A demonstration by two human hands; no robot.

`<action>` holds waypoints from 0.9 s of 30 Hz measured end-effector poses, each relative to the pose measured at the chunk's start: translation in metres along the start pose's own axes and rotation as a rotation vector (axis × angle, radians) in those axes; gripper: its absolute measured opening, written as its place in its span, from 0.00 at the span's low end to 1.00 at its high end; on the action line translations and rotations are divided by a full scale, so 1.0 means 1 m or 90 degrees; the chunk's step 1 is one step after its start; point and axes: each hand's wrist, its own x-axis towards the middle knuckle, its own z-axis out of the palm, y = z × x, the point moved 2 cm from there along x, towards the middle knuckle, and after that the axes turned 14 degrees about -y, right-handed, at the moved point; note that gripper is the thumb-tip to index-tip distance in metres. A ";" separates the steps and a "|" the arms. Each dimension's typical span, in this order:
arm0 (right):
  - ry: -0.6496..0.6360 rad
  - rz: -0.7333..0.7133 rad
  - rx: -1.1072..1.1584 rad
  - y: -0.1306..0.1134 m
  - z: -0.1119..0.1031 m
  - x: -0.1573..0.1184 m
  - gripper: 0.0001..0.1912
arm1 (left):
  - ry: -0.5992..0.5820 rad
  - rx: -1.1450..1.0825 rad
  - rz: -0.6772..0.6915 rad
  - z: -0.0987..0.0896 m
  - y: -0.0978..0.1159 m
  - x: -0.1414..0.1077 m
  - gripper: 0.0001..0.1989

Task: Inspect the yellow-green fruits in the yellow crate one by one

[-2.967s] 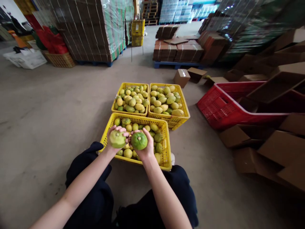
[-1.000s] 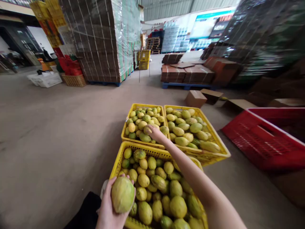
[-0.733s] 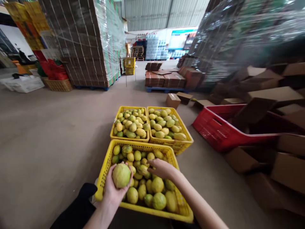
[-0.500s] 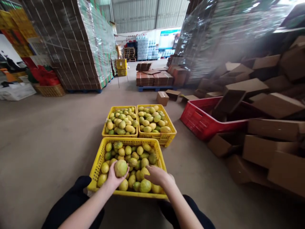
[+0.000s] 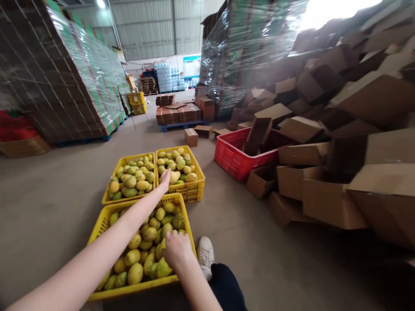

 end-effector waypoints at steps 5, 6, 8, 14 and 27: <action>0.002 0.004 0.016 -0.004 -0.003 0.002 0.23 | -0.016 0.182 -0.006 0.015 -0.027 0.012 0.11; 0.002 0.006 0.013 -0.004 -0.003 0.003 0.22 | -0.044 0.215 -0.009 0.009 -0.038 0.000 0.12; 0.002 0.006 0.005 -0.007 -0.004 0.003 0.21 | -0.111 0.271 -0.019 -0.012 -0.061 -0.032 0.12; -0.024 -0.028 -0.019 -0.019 -0.010 0.000 0.20 | -0.203 0.402 -0.086 -0.119 -0.087 -0.151 0.11; -0.146 -0.066 -0.105 -0.037 0.011 0.039 0.23 | -0.214 0.632 -0.219 -0.220 -0.083 -0.275 0.16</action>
